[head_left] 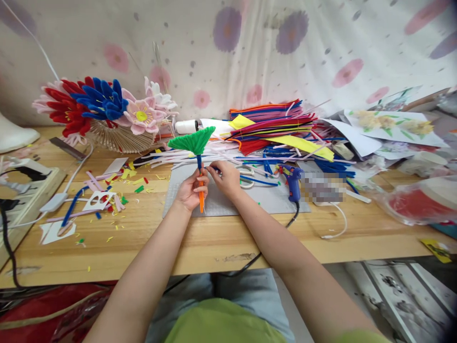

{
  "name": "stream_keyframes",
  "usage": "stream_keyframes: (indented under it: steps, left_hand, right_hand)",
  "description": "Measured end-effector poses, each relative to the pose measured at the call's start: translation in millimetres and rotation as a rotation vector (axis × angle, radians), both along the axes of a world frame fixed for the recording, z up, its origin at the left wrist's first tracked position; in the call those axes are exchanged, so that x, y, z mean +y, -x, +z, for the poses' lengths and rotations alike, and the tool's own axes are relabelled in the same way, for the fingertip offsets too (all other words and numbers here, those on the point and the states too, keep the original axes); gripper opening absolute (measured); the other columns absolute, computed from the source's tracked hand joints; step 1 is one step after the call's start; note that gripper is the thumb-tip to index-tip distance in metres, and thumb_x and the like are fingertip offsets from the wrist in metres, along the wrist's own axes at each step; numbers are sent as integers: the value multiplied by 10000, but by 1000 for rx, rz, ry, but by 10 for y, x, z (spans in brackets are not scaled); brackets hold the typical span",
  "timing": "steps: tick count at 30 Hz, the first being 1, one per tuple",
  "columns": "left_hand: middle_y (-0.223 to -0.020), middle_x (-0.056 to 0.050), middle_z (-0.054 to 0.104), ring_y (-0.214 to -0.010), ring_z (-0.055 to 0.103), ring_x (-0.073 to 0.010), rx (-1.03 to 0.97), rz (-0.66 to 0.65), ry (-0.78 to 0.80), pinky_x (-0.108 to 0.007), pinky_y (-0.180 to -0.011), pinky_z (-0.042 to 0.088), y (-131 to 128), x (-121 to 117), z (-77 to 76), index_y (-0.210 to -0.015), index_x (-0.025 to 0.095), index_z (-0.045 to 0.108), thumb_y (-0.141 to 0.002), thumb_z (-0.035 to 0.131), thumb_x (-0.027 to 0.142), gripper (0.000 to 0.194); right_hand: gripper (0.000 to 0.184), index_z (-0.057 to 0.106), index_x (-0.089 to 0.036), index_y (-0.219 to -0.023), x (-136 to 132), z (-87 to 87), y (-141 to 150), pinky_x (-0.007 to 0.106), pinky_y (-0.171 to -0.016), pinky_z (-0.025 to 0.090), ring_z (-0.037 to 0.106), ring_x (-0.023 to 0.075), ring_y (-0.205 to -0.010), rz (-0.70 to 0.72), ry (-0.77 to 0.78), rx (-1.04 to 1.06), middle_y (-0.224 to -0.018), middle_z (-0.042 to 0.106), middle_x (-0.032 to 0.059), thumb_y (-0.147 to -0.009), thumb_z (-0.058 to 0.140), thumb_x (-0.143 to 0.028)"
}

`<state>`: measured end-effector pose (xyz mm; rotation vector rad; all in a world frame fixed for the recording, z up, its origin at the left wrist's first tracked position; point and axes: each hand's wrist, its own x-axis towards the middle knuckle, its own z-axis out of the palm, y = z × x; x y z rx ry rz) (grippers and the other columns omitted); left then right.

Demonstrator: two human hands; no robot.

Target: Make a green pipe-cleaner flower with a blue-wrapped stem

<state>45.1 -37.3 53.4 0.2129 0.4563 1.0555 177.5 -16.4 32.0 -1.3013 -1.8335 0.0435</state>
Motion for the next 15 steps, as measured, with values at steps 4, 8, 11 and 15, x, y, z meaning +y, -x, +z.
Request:
stream_keyframes:
  steps: [4,8,11,15]
  left_hand:
    - [-648,-10,519,-464,431,-14,-84,14,37,-69,-301,210,6,21,-26,-961,145,594,-851,369,78,260]
    - [-621,-5,510,-441,416,-13,-77,31,55,-76,-300,213,-3,34,-40,-904,112,584,-825,371,38,239]
    - [-611,-3,516,-426,401,-11,-58,56,75,-74,-306,223,-12,25,-25,-836,109,570,-814,372,22,217]
    - [-598,-7,516,-419,399,-11,-98,16,101,-71,-311,257,-4,4,9,-801,99,542,-824,355,30,201]
  right_hand:
    - [305,596,-198,-779,3,-11,-19,265,-651,359,541,140,-697,6,-39,-24,-761,645,30,-853,433,-444]
    - [318,599,-198,-770,8,-23,-14,272,-661,357,533,149,-709,0,-36,-40,-756,643,33,-847,438,-461]
    - [326,604,-199,-790,16,-25,3,277,-676,355,531,159,-740,-6,-32,-46,-775,649,38,-849,430,-467]
    - [315,606,-198,-826,37,5,-8,281,-716,351,513,166,-789,44,-49,-79,-810,650,43,-868,407,-439]
